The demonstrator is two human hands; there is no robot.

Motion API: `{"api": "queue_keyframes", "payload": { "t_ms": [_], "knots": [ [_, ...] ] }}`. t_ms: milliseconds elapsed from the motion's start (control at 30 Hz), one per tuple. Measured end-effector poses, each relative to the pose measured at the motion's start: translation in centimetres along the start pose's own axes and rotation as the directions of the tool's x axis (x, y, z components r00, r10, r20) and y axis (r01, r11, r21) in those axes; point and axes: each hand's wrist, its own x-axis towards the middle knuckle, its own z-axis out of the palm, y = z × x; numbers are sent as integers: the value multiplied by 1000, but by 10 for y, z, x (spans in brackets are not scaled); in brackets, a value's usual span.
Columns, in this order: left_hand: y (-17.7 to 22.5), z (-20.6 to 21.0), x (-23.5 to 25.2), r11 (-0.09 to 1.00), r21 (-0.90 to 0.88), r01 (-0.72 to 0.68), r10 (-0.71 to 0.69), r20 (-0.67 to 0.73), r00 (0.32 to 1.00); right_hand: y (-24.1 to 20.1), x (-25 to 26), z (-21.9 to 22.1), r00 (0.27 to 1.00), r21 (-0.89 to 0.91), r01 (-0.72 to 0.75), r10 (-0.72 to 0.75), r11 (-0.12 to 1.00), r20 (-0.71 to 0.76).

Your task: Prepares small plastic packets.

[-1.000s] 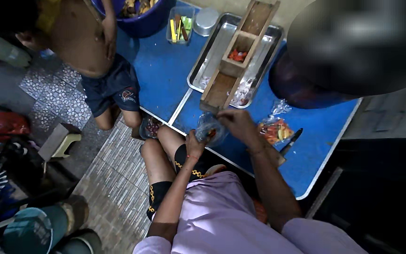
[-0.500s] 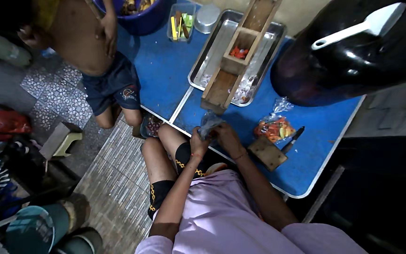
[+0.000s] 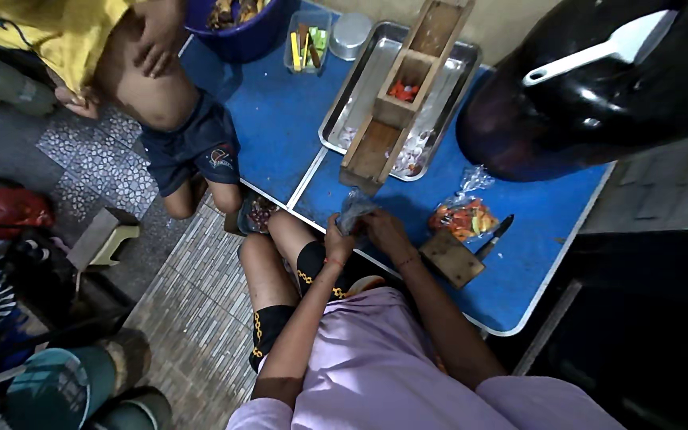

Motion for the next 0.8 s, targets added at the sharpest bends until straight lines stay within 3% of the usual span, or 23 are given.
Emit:
{"api": "queue_keyframes", "payload": {
  "t_ms": [267, 433, 633, 800],
  "knots": [
    [8, 3, -2, 990, 26, 138, -138, 29, 990, 1, -3, 0, 998, -51, -12, 15, 999, 56],
    [0, 1, -2, 970, -196, 144, -136, 55, 989, -1, -8, -1, 999, 54, -32, 32, 998, -7],
    [-1, -15, 0, 944, -291, 158, -154, 37, 987, -7, -13, -22, 992, 297, -65, 95, 953, -86],
    [-6, -17, 2, 842, -513, 166, -155, 65, 986, -7, -16, -29, 985, 387, -77, 131, 919, -116]
  ]
}}
